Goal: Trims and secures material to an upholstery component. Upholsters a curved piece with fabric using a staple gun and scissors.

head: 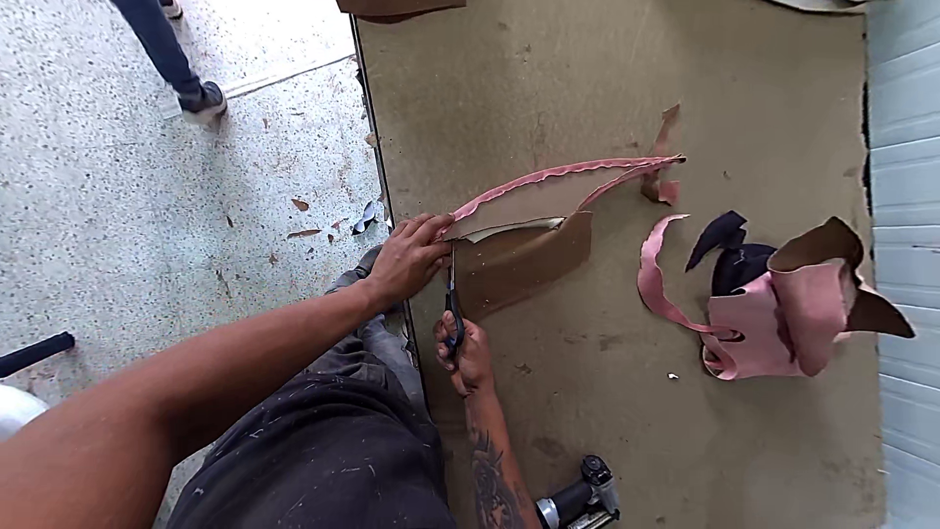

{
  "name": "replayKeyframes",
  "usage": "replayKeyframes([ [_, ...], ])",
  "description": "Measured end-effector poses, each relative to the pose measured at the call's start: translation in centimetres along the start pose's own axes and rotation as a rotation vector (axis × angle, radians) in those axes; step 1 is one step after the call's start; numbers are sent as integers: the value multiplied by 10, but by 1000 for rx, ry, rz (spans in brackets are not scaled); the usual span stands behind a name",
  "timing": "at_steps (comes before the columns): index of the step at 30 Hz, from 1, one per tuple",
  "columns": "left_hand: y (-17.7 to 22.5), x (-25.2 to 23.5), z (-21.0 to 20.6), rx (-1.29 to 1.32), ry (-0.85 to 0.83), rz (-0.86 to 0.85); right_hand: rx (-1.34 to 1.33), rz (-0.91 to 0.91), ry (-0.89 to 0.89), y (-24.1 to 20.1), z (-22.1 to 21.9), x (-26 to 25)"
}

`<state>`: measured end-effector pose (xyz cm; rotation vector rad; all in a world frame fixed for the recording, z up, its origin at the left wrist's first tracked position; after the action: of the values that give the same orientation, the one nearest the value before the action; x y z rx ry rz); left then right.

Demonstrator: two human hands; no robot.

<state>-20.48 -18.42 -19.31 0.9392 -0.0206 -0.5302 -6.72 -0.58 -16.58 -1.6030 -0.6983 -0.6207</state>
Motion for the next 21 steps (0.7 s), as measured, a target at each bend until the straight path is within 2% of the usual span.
replayKeyframes([
  [10,-2,4,4,276,86,30,-3,-12,34,-4,-9,-3],
  [12,-3,4,5,281,94,30,67,-47,18,-3,-6,3],
  [14,-4,3,7,258,87,33,264,-48,8,0,7,22],
  [15,-5,2,7,226,87,36,392,-40,63,4,17,37],
  [18,-10,-3,12,64,88,58,901,2,444,23,67,87],
  [19,-12,-6,14,16,98,56,1060,-48,548,28,88,99],
  [20,-14,-9,14,-17,111,45,1189,-158,571,33,110,109],
  [21,-15,-13,14,-32,123,30,1274,-297,507,34,132,117],
])
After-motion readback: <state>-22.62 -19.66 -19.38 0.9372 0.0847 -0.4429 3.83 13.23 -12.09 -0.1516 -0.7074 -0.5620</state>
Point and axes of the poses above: each hand's wrist, its own x-axis away from the middle knuckle, its own z-axis out of the back of the hand, y = z × x, the point moved 1 cm from there along -x, towards the middle knuckle, and after that the axes turned 15 degrees about x, right-handed, at the moved point
